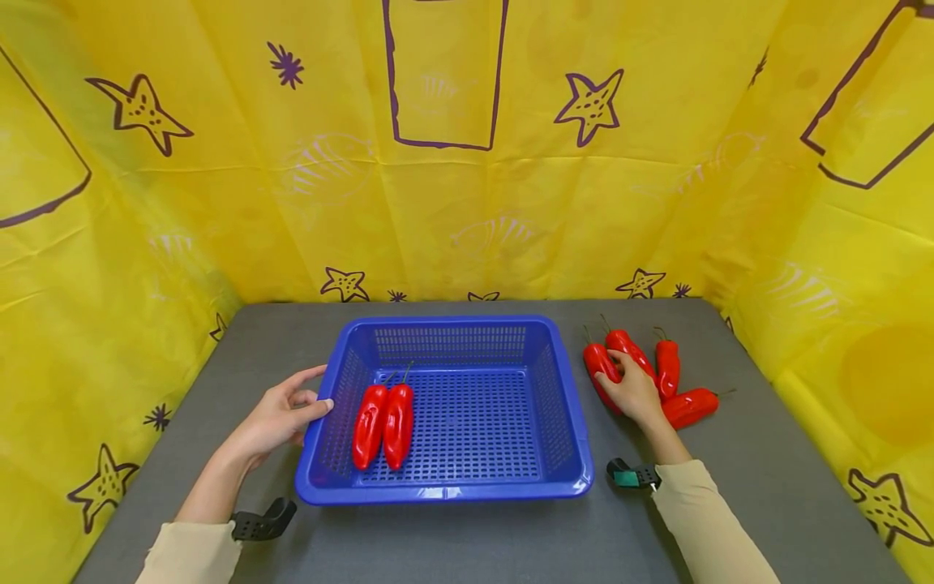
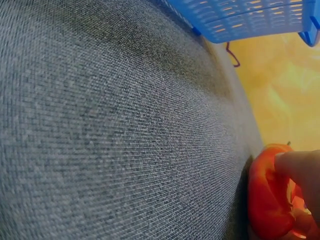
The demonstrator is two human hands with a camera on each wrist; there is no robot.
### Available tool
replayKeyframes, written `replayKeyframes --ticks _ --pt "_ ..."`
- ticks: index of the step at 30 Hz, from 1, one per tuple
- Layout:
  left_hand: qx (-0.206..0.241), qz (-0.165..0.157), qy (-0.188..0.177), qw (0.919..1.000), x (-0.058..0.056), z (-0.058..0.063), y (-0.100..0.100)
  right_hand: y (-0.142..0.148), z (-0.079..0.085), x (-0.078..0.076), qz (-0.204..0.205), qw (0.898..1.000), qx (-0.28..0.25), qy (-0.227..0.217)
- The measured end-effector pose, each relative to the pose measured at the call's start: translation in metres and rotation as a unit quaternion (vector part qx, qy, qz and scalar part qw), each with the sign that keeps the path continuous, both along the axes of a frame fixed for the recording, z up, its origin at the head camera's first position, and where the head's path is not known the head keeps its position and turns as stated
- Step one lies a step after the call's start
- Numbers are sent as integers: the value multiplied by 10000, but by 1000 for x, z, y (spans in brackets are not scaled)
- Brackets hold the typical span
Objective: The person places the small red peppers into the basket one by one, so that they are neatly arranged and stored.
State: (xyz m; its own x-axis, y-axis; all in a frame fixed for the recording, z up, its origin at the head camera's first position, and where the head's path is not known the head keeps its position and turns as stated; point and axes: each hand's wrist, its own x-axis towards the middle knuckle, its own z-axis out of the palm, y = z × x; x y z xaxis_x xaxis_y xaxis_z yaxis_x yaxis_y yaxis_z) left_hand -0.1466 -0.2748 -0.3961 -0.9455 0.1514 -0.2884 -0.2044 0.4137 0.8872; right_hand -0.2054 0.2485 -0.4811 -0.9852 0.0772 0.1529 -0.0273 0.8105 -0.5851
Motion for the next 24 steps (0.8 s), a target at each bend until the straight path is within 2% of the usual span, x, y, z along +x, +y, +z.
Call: replayKeyframes --ticks 6,15,24 --pt "49 23 -9 10000 0 -1 0 0 3 0 -3 9998 142 -145" --pt "-7 60 6 10000 0 -2 -1 0 4 0 -55 9998 186 -49" --pt "-8 69 11 10000 -1 -3 0 0 7 -2 45 10000 16 -36"
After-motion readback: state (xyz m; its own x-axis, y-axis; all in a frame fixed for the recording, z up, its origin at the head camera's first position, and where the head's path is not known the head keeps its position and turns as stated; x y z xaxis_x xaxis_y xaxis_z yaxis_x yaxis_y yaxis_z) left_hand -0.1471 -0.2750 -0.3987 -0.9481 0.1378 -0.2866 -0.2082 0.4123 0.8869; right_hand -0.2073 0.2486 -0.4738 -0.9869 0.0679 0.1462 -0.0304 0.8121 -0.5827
